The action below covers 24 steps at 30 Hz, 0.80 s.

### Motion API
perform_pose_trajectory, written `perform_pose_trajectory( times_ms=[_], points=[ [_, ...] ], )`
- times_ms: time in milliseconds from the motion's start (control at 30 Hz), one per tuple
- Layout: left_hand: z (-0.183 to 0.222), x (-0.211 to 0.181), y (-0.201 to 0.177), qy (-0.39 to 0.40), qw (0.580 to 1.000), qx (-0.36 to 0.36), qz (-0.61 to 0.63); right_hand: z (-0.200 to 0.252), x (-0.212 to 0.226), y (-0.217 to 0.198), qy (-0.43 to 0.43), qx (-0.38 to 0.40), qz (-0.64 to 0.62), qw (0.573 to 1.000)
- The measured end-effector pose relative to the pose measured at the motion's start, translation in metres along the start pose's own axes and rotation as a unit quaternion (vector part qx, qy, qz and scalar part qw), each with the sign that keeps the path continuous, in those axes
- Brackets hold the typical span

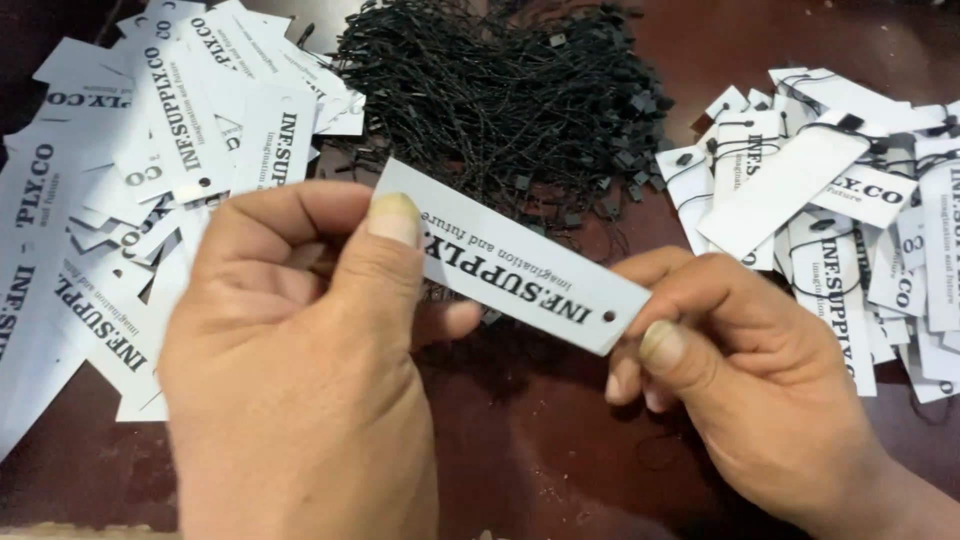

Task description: Manually attaching plastic string fasteners to paper clothing tags by threading the string through a pre-punched hole and snapping the fastener ends together.

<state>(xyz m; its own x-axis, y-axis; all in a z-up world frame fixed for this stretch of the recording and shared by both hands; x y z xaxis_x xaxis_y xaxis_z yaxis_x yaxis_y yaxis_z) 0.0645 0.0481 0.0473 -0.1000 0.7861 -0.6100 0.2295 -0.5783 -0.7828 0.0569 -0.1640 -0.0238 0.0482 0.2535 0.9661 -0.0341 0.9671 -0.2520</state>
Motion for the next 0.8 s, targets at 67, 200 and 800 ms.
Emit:
perform_pose_trajectory(
  times_ms=[67, 200, 800],
  points=[
    [0.001, -0.004, 0.006, 0.002, 1.0, 0.025, 0.007, 0.0, 0.0, -0.002, -0.006, -0.007, -0.021, 1.0],
    [0.005, -0.016, 0.001, 0.0, 0.997, 0.076, 0.017, -0.002, 0.0, -0.003, -0.016, -0.017, -0.065, 0.998],
    [0.042, 0.003, 0.061, -0.03, 0.969, 0.153, 0.191, 0.006, 0.0, -0.007, -0.07, -0.056, -0.084, 0.992]
  ],
)
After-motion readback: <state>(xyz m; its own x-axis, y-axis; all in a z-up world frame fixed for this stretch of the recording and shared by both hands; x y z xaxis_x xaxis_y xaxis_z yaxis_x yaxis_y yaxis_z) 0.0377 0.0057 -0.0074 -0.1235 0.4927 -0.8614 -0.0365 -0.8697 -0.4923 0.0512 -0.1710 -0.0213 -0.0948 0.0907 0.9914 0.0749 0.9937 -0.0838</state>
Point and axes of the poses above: each hand's wrist, its own z-axis away from the middle knuckle, its own y-axis out of the palm, x = y × z, the point moved 6 cm from there along -z, towards the middle knuckle, and after that the axes turned 6 degrees about y, right-handed, at the moved point
